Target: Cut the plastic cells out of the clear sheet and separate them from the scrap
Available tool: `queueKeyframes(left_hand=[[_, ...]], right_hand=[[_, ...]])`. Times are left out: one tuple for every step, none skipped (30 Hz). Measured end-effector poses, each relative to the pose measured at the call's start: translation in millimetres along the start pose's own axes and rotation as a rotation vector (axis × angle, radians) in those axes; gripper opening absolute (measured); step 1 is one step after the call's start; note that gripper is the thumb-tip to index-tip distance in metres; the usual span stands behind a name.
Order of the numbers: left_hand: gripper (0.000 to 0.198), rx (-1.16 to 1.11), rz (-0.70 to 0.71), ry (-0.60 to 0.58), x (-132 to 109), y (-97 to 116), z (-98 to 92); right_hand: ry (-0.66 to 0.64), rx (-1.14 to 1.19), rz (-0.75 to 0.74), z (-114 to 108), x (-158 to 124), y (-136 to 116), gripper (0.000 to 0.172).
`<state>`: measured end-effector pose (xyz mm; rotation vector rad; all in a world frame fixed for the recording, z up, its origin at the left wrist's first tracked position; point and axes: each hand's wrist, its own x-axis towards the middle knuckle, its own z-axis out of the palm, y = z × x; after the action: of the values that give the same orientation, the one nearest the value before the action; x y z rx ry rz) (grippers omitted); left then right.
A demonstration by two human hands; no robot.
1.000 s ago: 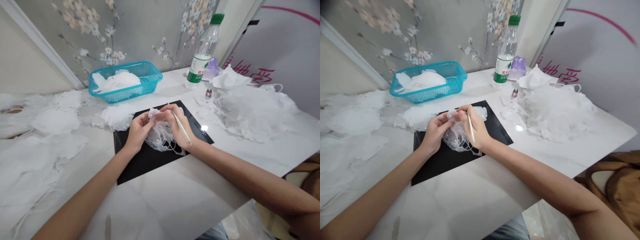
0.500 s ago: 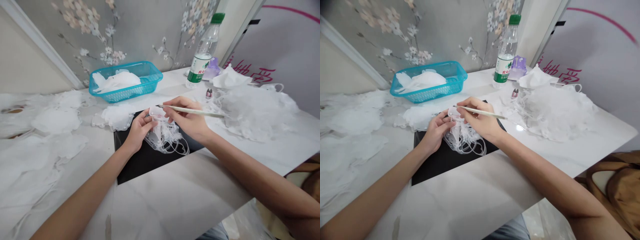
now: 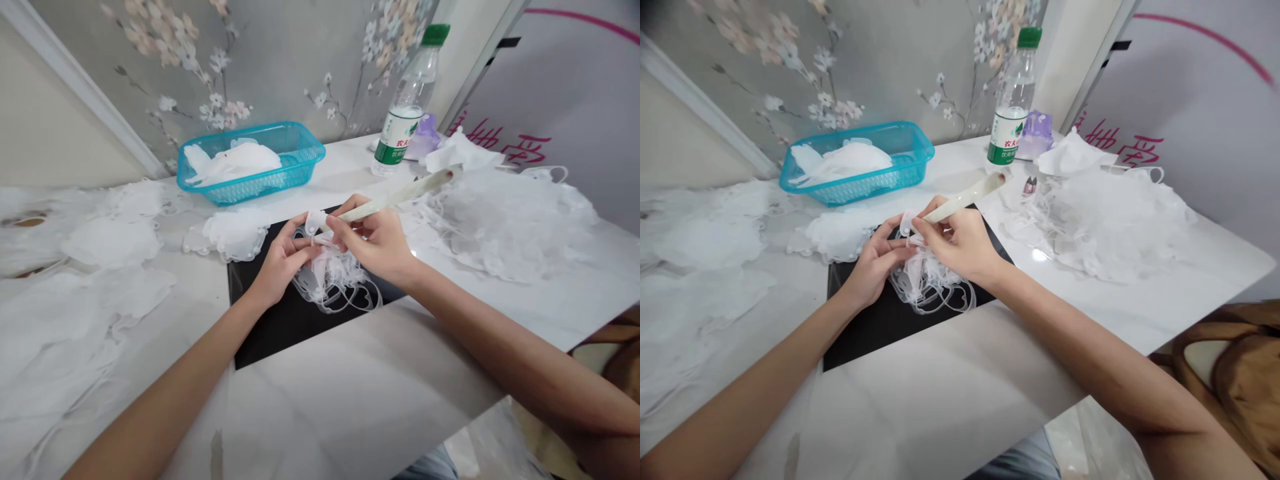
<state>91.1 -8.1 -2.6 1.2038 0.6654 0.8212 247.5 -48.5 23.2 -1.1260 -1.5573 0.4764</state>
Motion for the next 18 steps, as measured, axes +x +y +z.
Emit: queueKeyframes(left_hand=[[0.061, 0.001, -0.001, -0.003, -0.1, 0.1, 0.1], [0.062, 0.002, -0.002, -0.007, -0.2, 0.1, 0.1], [0.063, 0.004, -0.003, -0.011, -0.2, 0.1, 0.0], [0.064, 0.008, -0.003, -0.014, -0.2, 0.1, -0.1], [0.064, 0.013, -0.003, -0.016, -0.2, 0.0, -0.4], [0.064, 0.02, -0.001, -0.017, -0.2, -0.1, -0.6], [0.064, 0.029, 0.002, -0.017, -0.2, -0.2, -0.9], [0.064, 0.037, 0.005, -0.015, -0.1, -0.2, -1.2], [0.064, 0.042, 0.008, -0.013, -0.1, -0.3, -1.4], [0.065, 0.044, 0.011, -0.012, -0.1, -0.3, -1.5], [0.065, 0.043, 0.013, -0.01, -0.1, -0.4, -1.7], [0.066, 0.04, 0.013, -0.009, -0.1, -0.5, -1.8], [0.066, 0.038, 0.012, -0.009, -0.1, -0.5, -1.9], [0.066, 0.037, 0.01, -0.01, -0.2, -0.6, -2.0], [0.066, 0.035, 0.008, -0.012, -0.2, -0.6, -2.1], [0.066, 0.033, 0.004, -0.013, -0.2, -0.6, -2.2], [0.066, 0.032, -0.001, -0.013, -0.3, -0.6, -2.3], [0.066, 0.031, -0.004, -0.012, -0.3, -0.6, -2.3]], right_hand=[[-0.002, 0.006, -0.006, 0.1, 0.1, 0.0, 0.025], [-0.005, 0.011, -0.013, 0.1, 0.1, 0.2, 0.025], [-0.008, 0.009, -0.023, 0.2, -0.1, 0.4, 0.024], [-0.01, 0.0, -0.037, 0.2, -0.4, 0.8, 0.024], [-0.015, -0.018, -0.055, 0.2, -0.8, 1.2, 0.024], [-0.021, -0.041, -0.076, 0.2, -1.3, 1.6, 0.024], [-0.029, -0.066, -0.1, 0.1, -1.7, 1.9, 0.024], [-0.039, -0.088, -0.125, -0.1, -2.1, 2.0, 0.023], [-0.047, -0.106, -0.148, -0.3, -2.4, 1.9, 0.022], [-0.051, -0.116, -0.166, -0.6, -2.5, 1.7, 0.021], [-0.052, -0.118, -0.179, -0.9, -2.5, 1.3, 0.02], [-0.049, -0.116, -0.186, -1.2, -2.5, 0.7, 0.019], [-0.046, -0.111, -0.188, -1.5, -2.3, 0.0, 0.019], [-0.045, -0.106, -0.185, -1.9, -2.2, -0.7, 0.019], [-0.05, -0.102, -0.177, -2.2, -2.0, -1.4, 0.019], [-0.061, -0.1, -0.168, -2.6, -1.9, -2.1, 0.019], [-0.077, -0.101, -0.158, -3.0, -1.9, -2.7, 0.019], [-0.097, -0.105, -0.146, -3.4, -1.9, -3.1, 0.019]])
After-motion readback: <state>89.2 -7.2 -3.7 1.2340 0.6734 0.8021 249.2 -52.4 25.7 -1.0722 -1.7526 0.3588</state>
